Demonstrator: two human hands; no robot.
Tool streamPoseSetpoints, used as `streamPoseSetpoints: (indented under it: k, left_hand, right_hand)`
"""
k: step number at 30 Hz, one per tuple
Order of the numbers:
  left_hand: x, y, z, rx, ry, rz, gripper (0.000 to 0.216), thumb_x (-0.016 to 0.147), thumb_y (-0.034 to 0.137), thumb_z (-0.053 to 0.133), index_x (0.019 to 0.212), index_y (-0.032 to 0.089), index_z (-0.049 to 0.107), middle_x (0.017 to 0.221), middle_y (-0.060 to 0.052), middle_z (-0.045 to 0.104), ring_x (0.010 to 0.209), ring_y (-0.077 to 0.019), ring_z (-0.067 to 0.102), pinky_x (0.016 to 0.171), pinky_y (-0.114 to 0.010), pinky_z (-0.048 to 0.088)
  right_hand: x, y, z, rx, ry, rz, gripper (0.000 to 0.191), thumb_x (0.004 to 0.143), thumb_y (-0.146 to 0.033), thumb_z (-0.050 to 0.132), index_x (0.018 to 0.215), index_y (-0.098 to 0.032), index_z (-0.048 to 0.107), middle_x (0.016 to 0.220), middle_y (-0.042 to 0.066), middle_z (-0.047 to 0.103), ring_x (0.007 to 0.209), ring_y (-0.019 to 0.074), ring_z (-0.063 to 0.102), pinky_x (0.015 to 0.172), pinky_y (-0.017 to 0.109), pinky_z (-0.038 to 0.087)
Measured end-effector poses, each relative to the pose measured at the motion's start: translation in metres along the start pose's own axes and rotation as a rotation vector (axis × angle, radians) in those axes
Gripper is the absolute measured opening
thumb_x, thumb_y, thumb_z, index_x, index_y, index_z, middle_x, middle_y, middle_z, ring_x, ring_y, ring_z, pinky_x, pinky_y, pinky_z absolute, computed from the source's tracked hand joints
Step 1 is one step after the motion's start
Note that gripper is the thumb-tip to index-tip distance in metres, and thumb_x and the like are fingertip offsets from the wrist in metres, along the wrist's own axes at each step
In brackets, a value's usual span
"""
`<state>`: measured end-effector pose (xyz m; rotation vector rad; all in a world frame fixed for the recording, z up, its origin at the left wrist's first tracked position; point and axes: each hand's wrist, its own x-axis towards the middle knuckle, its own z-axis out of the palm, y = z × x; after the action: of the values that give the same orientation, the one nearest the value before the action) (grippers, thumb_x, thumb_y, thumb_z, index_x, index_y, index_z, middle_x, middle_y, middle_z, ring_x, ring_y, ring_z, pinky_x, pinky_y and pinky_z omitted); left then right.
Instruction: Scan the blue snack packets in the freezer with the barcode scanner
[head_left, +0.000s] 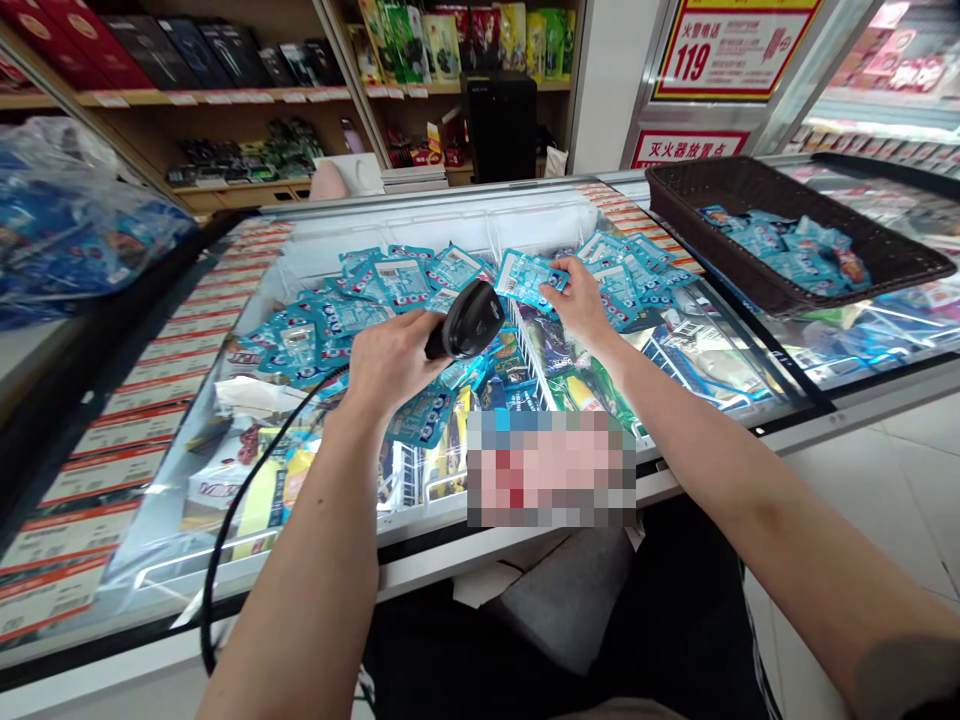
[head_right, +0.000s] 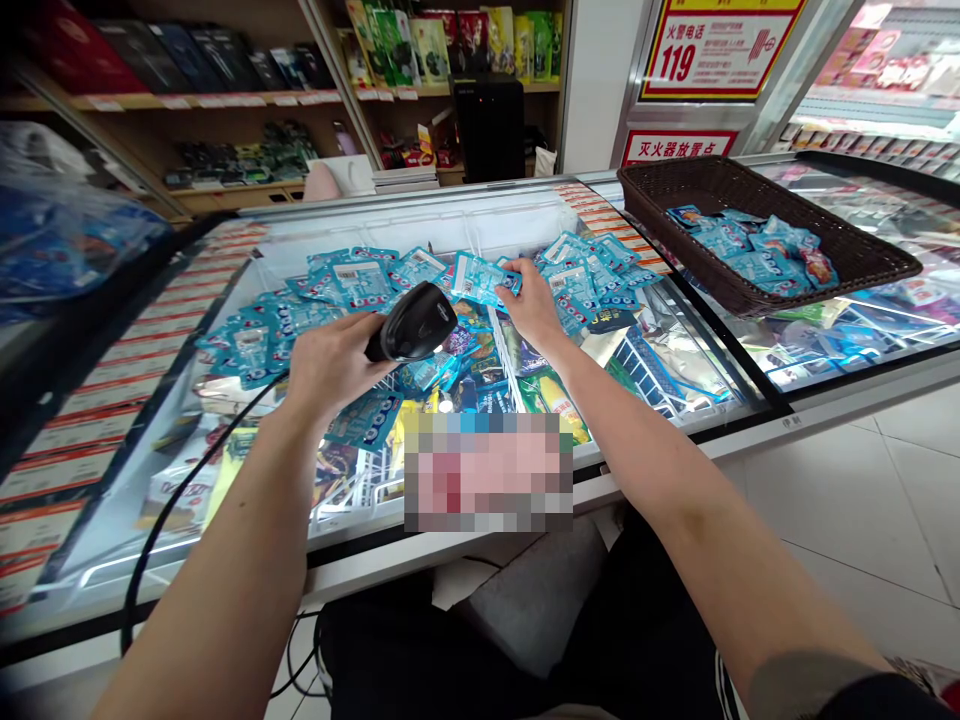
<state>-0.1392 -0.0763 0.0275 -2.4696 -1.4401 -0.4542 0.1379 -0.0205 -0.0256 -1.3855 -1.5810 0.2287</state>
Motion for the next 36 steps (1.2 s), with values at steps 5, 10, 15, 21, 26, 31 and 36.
streamPoseSetpoints:
  k: [5,10,15,21,26,31,36]
  left_hand:
    - [0.0,-0.001,0.001,0.019,-0.004,0.014,0.034,0.082,0.041,0.053,0.11,0.024,0.063,0.1,-0.004,0.069,0.09,-0.0237,0.064,0.063,-0.03,0.037]
    - [0.0,-0.001,0.001,0.029,-0.004,0.019,0.033,0.082,0.04,0.053,0.109,0.024,0.063,0.1,-0.004,0.069,0.089,-0.0234,0.064,0.063,-0.03,0.037]
    - [0.0,0.0,0.001,0.024,-0.013,0.022,0.033,0.082,0.039,0.053,0.109,0.023,0.063,0.1,-0.005,0.069,0.09,-0.0238,0.064,0.063,-0.03,0.038]
    - [0.0,-0.001,0.0,0.02,-0.004,-0.01,0.036,0.083,0.041,0.051,0.113,0.025,0.062,0.103,-0.005,0.069,0.094,-0.0244,0.064,0.066,-0.031,0.04]
    - [-0.001,-0.005,-0.001,0.047,0.028,-0.088,0.038,0.083,0.042,0.049,0.115,0.025,0.061,0.105,-0.007,0.068,0.097,-0.0267,0.063,0.071,-0.033,0.041]
    - [-0.002,-0.012,0.0,0.076,0.044,-0.192,0.038,0.081,0.044,0.05,0.113,0.024,0.06,0.103,-0.008,0.067,0.095,-0.0273,0.062,0.071,-0.033,0.041]
    - [-0.002,-0.016,0.001,0.065,0.068,-0.253,0.039,0.083,0.046,0.048,0.112,0.023,0.061,0.103,-0.009,0.066,0.095,-0.0273,0.061,0.071,-0.034,0.04]
  right_hand:
    - [0.0,0.0,-0.001,0.05,-0.007,0.013,0.035,0.084,-0.047,0.054,0.107,-0.02,0.049,0.102,0.008,0.062,0.095,0.0237,0.059,0.089,0.043,0.049]
    - [0.001,0.0,-0.002,0.079,-0.004,0.03,0.038,0.082,-0.05,0.056,0.105,-0.021,0.048,0.101,0.007,0.062,0.094,0.0239,0.059,0.089,0.044,0.049]
    - [0.001,0.001,-0.001,0.093,-0.007,0.035,0.037,0.082,-0.049,0.056,0.105,-0.021,0.048,0.103,0.007,0.062,0.095,0.0237,0.058,0.089,0.045,0.048]
    - [0.001,0.001,-0.004,0.037,0.007,0.015,0.04,0.086,-0.048,0.052,0.113,-0.019,0.046,0.109,0.01,0.059,0.096,0.0228,0.058,0.09,0.044,0.048]
    - [0.001,-0.005,-0.023,-0.145,0.077,0.022,0.043,0.092,-0.049,0.04,0.123,-0.019,0.042,0.116,0.013,0.057,0.105,0.0261,0.056,0.095,0.046,0.045]
    - [0.003,0.002,-0.039,-0.28,0.13,0.041,0.044,0.096,-0.047,0.032,0.127,-0.017,0.042,0.117,0.015,0.057,0.108,0.0287,0.055,0.096,0.05,0.043]
    - [0.0,0.006,-0.043,-0.456,0.13,0.017,0.047,0.096,-0.044,0.029,0.128,-0.015,0.048,0.127,0.019,0.049,0.121,0.031,0.045,0.102,0.053,0.035]
